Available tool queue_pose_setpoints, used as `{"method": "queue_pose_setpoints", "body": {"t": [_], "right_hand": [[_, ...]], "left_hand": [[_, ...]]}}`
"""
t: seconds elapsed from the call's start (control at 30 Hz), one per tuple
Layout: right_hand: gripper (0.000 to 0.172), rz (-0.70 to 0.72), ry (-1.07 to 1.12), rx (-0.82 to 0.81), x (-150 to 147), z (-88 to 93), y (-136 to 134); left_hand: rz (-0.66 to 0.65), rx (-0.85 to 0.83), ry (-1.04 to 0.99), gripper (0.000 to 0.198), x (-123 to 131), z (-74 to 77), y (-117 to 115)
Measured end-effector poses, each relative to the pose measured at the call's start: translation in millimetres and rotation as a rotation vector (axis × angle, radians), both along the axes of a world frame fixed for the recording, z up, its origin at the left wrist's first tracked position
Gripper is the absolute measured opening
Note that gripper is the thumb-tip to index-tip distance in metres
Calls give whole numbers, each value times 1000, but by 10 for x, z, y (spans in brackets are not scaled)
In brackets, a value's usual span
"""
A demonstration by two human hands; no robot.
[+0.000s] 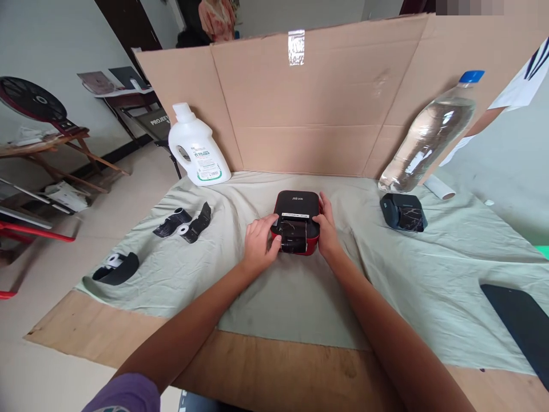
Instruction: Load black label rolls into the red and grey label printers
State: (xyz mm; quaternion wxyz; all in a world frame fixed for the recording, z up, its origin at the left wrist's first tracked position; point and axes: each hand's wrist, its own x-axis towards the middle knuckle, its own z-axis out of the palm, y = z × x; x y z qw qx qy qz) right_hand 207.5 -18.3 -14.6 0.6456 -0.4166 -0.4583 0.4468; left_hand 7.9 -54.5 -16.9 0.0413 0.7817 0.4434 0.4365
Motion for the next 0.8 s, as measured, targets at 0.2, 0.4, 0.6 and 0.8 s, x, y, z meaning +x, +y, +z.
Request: {"method": "queue_pose_setpoints", "body": {"t": [0.2, 0.4, 0.6, 0.8], "right_hand": [[64, -33, 102, 45, -39, -149, 29], [54, -74, 170, 30, -43, -278, 38], [53, -101, 172, -2, 0, -311, 39], [48, -88, 155, 48, 3, -336, 68]], "left_hand": [[-39, 4, -64, 41, -21, -61, 19], [-137, -10, -153, 44, -53, -108, 36], [50, -37, -257, 36, -277, -33, 163], [592, -51, -36, 35, -1268, 260, 230]]}}
